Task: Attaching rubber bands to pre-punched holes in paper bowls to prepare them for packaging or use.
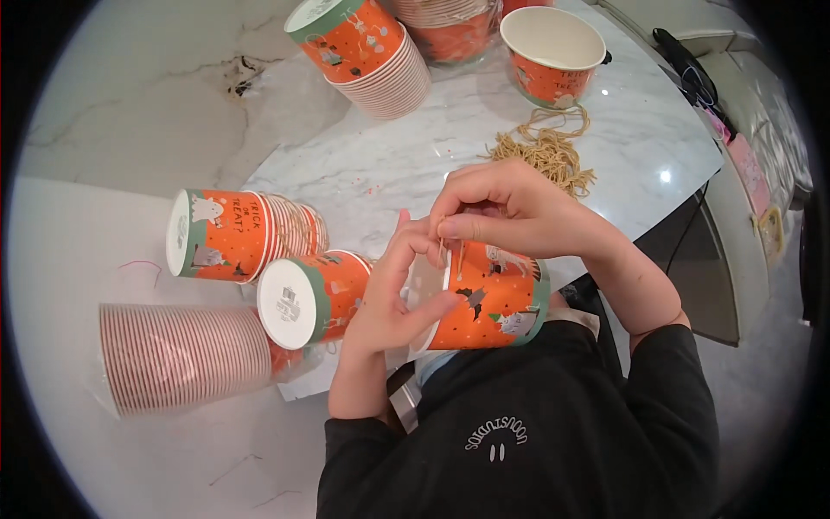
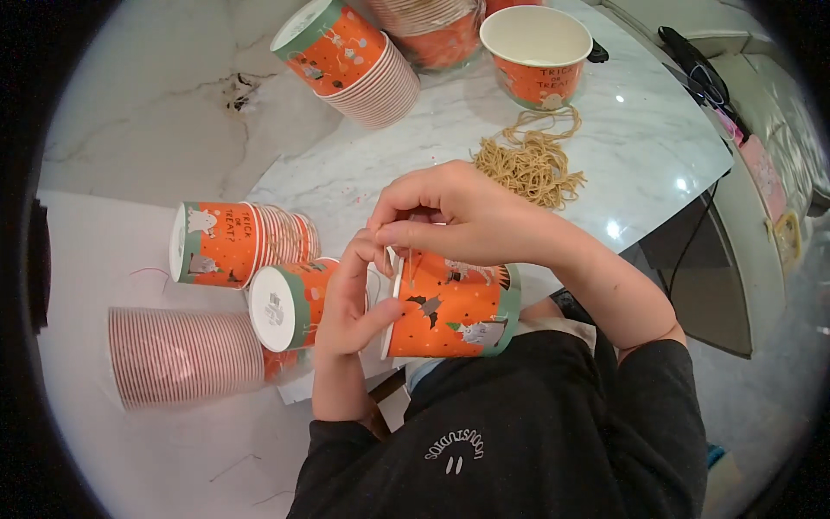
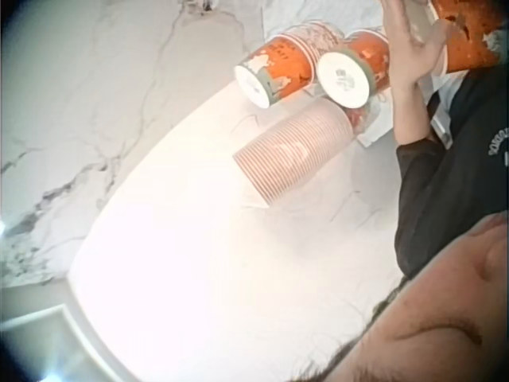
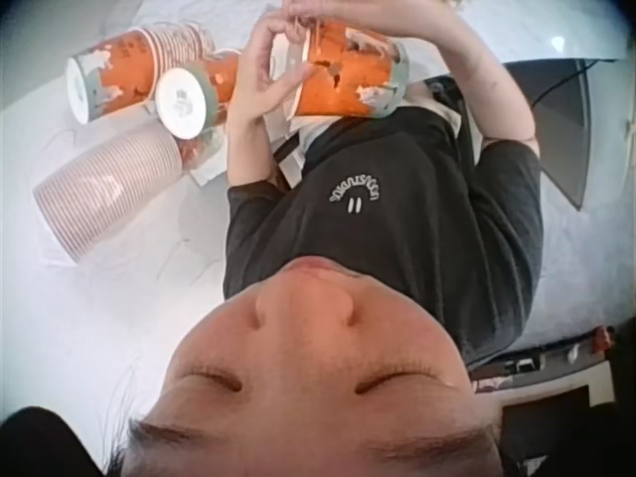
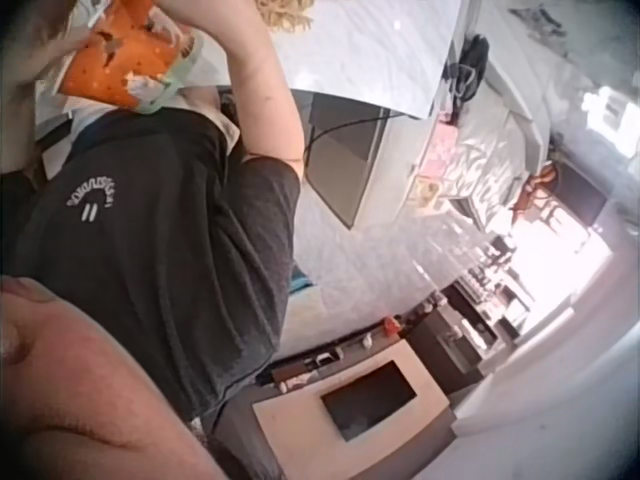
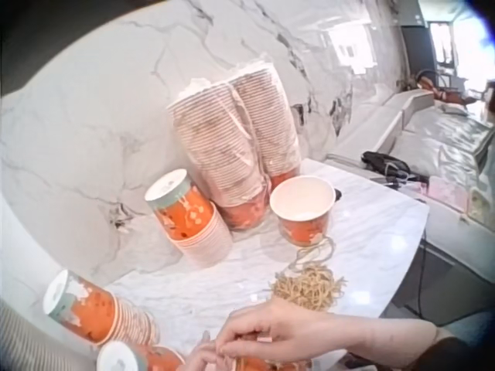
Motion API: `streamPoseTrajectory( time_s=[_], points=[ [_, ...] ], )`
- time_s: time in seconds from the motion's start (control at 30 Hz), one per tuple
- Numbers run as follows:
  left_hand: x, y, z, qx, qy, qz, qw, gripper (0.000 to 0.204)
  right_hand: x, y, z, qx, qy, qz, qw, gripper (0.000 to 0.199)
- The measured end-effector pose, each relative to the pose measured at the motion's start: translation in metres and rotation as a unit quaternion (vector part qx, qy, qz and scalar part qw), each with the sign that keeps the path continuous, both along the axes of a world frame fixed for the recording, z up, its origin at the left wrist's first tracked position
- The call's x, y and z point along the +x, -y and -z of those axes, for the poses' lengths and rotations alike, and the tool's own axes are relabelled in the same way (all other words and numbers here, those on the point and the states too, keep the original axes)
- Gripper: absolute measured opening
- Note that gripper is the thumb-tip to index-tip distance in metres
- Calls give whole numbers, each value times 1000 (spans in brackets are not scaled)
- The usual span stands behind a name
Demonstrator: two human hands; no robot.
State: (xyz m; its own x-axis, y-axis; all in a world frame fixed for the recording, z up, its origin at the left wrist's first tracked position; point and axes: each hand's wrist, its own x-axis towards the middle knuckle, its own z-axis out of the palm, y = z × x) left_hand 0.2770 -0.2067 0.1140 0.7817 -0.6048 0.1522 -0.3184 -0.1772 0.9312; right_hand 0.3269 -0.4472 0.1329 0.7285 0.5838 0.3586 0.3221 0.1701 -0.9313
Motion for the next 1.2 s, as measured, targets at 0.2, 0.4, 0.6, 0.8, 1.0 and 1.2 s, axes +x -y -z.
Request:
streamPoseTrajectory(
  time_s=[0.2, 0.4, 0.6, 0.8, 1.0, 1.2],
  points=[
    [-1, 6, 2, -103, -66, -20, 992, 13, -3, 2, -4, -18, -73, -32, 997, 10],
    [4, 11, -15, 91, 156, -119, 976, 16, -1, 0, -1, -32, -11, 3, 999, 7],
    [2, 11, -9, 159, 177, -205, 950, 8, 0, 6, -7, -126, 80, 99, 984, 6],
    [-1, 14, -6, 205, 144, -249, 936, 10, -6, 18, 4, -292, 265, 112, 912, 17],
    [1, 11, -3, 176, 108, -236, 950, 10, 2, -7, 19, -206, 280, 111, 931, 37],
    [0, 12, -3, 165, 94, -216, 958, 9, 17, -16, 44, -137, 174, 50, 974, 49]
  ],
)
